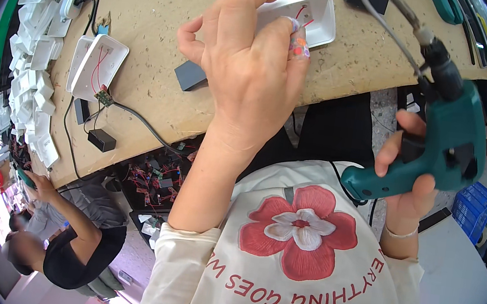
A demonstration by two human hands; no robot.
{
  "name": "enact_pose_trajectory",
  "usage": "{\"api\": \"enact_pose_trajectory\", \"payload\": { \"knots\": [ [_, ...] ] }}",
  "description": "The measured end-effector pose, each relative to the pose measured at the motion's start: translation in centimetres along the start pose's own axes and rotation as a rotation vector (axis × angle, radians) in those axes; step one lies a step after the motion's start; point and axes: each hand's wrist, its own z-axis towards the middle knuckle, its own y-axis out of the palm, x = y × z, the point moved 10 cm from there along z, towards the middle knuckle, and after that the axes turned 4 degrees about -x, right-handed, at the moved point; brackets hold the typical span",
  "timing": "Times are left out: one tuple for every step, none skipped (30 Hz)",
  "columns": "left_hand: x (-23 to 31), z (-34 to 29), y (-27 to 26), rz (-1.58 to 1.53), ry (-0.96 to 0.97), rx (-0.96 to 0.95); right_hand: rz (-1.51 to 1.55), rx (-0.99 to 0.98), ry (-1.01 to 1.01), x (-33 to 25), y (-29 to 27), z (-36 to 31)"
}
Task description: Soldering electrical wires inside a small plastic enclosure using a soldering gun.
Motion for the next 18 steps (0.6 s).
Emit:
{"api": "enact_pose_trajectory", "payload": {
  "knots": [
    [0.2,0.1,0.1,0.0,-0.002,-0.002,0.0,0.0,0.003,-0.1,0.1,-0.5],
    [0.5,0.2,0.2,0.011,0.01,-0.004,-0.068,0.026,0.01,-0.2,-0.1,-1.1],
    [0.8,0.3,0.3,0.021,0.021,-0.006,-0.136,0.052,0.018,-0.3,-0.3,-1.5],
    [0.8,0.3,0.5,0.02,0.02,-0.008,-0.12,0.066,0.037,0.0,-0.7,-1.9],
    [0.7,0.3,0.7,0.032,0.012,-0.022,-0.121,0.067,0.039,0.0,-0.6,-2.1],
    [0.6,0.3,1.0,0.043,0.005,-0.037,-0.147,0.067,0.052,0.1,-0.5,-2.2],
    [0.5,0.3,1.0,0.045,0.003,-0.039,-0.172,0.064,0.065,0.2,-0.4,-2.3],
    [0.4,0.3,1.0,0.047,-0.015,-0.037,-0.171,0.062,0.067,0.1,-0.3,-2.3],
    [0.2,0.2,0.9,0.049,-0.032,-0.035,-0.203,0.059,0.085,0.2,-0.3,-2.2],
    [0.2,0.3,1.1,0.047,-0.033,-0.036,-0.238,0.06,0.103,0.4,-0.3,-2.3],
    [0.2,0.3,1.1,0.049,-0.041,-0.029,-0.239,0.061,0.104,0.4,-0.3,-2.2],
    [0.1,0.3,1.1,0.051,-0.05,-0.021,-0.25,0.058,0.097,0.4,-0.3,-2.2],
    [0.1,0.2,1.1,0.051,-0.05,-0.021,-0.26,0.056,0.09,0.5,-0.3,-2.2],
    [0.0,0.2,1.4,0.061,-0.059,-0.066,-0.261,0.056,0.091,0.6,-0.6,-2.2],
    [-0.1,0.1,1.7,0.071,-0.069,-0.111,-0.225,-0.02,0.095,0.8,-0.3,-2.2],
    [0.3,0.4,1.4,0.071,-0.07,-0.111,-0.19,-0.096,0.1,1.1,0.3,-2.2],
    [0.6,1.0,1.0,0.055,-0.113,-0.111,-0.191,-0.096,0.101,1.2,0.3,-2.2],
    [0.6,1.3,0.7,0.038,-0.156,-0.111,-0.201,-0.103,0.099,1.3,0.3,-2.1]
  ]
}}
